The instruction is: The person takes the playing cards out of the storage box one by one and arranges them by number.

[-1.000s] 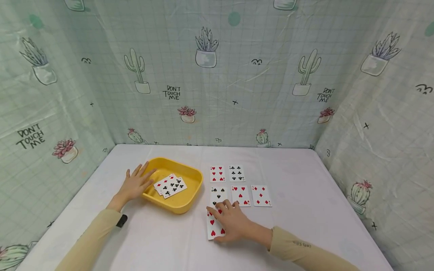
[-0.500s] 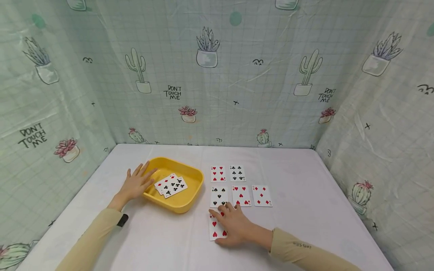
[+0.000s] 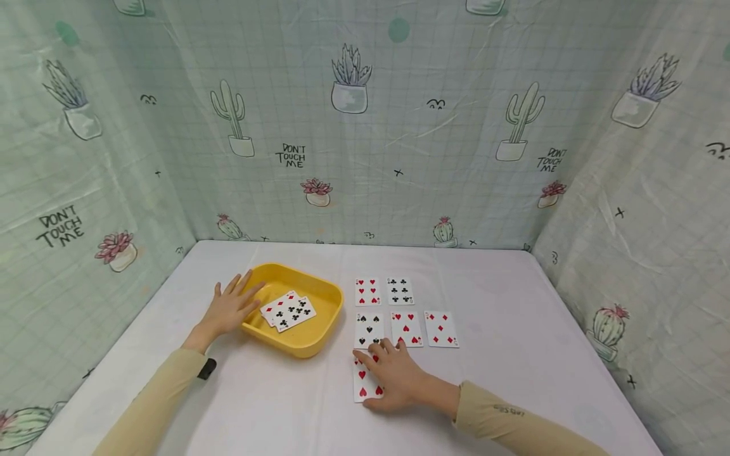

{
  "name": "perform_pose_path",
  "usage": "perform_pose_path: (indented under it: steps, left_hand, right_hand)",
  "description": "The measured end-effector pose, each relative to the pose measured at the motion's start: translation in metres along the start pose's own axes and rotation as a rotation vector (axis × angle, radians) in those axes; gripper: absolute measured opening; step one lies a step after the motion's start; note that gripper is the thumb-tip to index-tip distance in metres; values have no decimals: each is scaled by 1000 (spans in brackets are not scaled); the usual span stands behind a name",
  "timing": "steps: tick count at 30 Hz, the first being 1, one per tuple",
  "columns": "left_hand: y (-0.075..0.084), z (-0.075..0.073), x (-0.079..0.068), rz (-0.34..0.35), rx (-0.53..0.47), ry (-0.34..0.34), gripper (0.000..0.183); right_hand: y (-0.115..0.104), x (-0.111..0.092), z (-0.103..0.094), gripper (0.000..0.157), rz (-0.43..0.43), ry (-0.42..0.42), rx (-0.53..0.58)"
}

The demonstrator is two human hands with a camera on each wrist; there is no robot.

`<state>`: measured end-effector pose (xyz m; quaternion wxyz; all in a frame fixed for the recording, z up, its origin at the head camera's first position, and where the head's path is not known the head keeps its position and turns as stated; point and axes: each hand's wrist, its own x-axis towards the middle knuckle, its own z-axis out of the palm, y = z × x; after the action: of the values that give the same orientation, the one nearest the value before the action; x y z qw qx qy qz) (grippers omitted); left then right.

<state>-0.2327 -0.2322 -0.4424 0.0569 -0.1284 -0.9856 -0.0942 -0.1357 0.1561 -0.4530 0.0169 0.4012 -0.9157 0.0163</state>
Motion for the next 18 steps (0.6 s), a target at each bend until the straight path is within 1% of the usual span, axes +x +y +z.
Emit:
perform_pose_path:
  steps: [9,13,18]
  left_hand:
    - [0,0,-1,-7,2,0,49]
    - [0,0,-1,-4,3,7,49]
    - [0,0,-1,0,-5,11,49]
  right_hand:
    - [-1,1,-2,81,1,-10,1]
    - [-1,2,-2,81,-1,8,2]
    - [0,5,-4,79,-13,52,-2]
